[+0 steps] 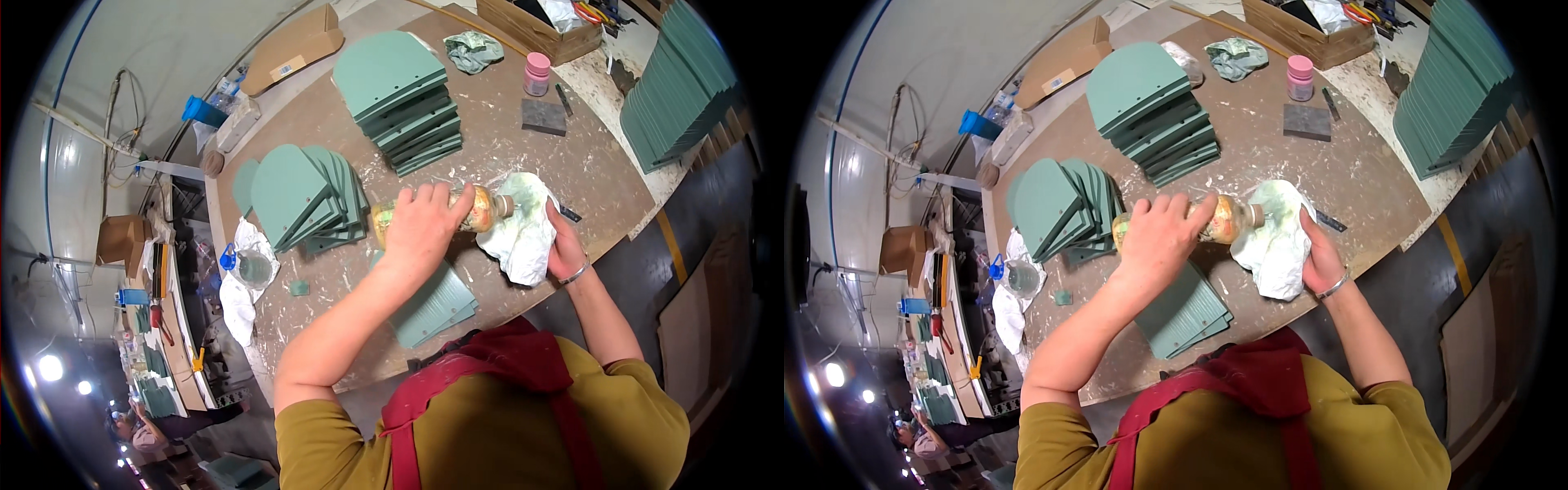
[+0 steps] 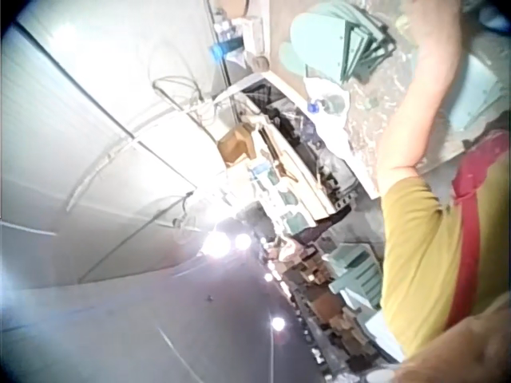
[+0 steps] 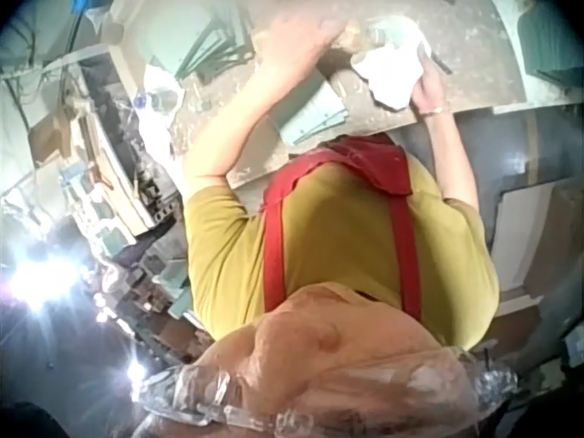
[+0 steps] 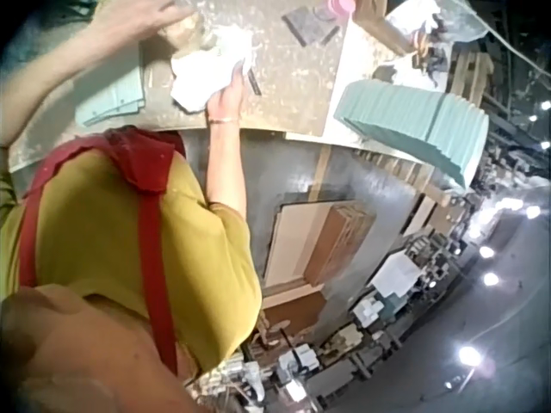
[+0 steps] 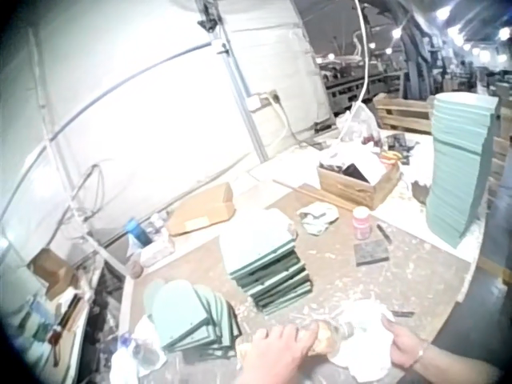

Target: The person wipes green curved components with a cloth, applies liquid from a bottle onto the cloth to clean them, and uses a small brush to apply a substance from a pink container onto the edges of the parts.

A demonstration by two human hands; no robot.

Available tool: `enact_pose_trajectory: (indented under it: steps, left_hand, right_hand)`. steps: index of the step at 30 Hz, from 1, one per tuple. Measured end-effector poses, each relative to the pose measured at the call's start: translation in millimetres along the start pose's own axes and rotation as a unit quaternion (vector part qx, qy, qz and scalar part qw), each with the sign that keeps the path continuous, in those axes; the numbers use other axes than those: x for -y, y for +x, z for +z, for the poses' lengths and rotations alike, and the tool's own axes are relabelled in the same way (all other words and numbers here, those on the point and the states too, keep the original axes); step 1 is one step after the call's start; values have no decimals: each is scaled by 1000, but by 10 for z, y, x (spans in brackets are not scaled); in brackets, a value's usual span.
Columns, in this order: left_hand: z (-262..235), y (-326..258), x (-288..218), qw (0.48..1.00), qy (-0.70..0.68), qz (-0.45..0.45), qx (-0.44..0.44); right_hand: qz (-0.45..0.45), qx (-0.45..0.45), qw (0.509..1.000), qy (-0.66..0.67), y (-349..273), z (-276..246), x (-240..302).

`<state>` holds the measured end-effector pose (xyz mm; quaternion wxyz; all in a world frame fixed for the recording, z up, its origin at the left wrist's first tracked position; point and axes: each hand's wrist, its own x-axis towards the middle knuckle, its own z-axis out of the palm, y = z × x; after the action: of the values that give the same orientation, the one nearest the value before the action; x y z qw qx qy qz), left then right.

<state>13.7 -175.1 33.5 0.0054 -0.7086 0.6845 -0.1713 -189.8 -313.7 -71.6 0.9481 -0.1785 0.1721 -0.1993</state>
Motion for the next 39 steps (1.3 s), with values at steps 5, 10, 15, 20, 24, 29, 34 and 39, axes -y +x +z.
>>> enact_pose_trajectory:
  steps: [5, 10, 15, 20, 24, 29, 34, 39]
  left_hand:
    - [-48, -47, 60, 999, -1, -26, 41]
    - [-149, -29, 9, 996, -21, -21, 82]
    - [-137, -71, -1, 993, -31, -21, 111]
    - [120, -38, 136, 984, -138, -66, 92]
    - [582, 221, 213, 883, -447, -138, -46]
    - [937, 339, 224, 758, -614, -208, -75]
    - [827, 151, 259, 753, -627, -187, -76]
    - [807, -714, 541, 914, -383, -134, 6]
  right_hand:
    - [42, -13, 999, -3, 23, -99, -13]
    - [21, -5, 999, 27, 37, -102, 73]
    - [26, -11, 999, 39, 62, -70, 102]
    - [9, -3, 996, 92, 131, -145, 104]
    - [31, 10, 990, 138, 28, -13, 255]
    - [23, 47, 994, 97, -250, -25, 270]
    - [1, -45, 999, -20, -539, 60, 14]
    - [-34, -101, 955, -275, -664, 640, -274]
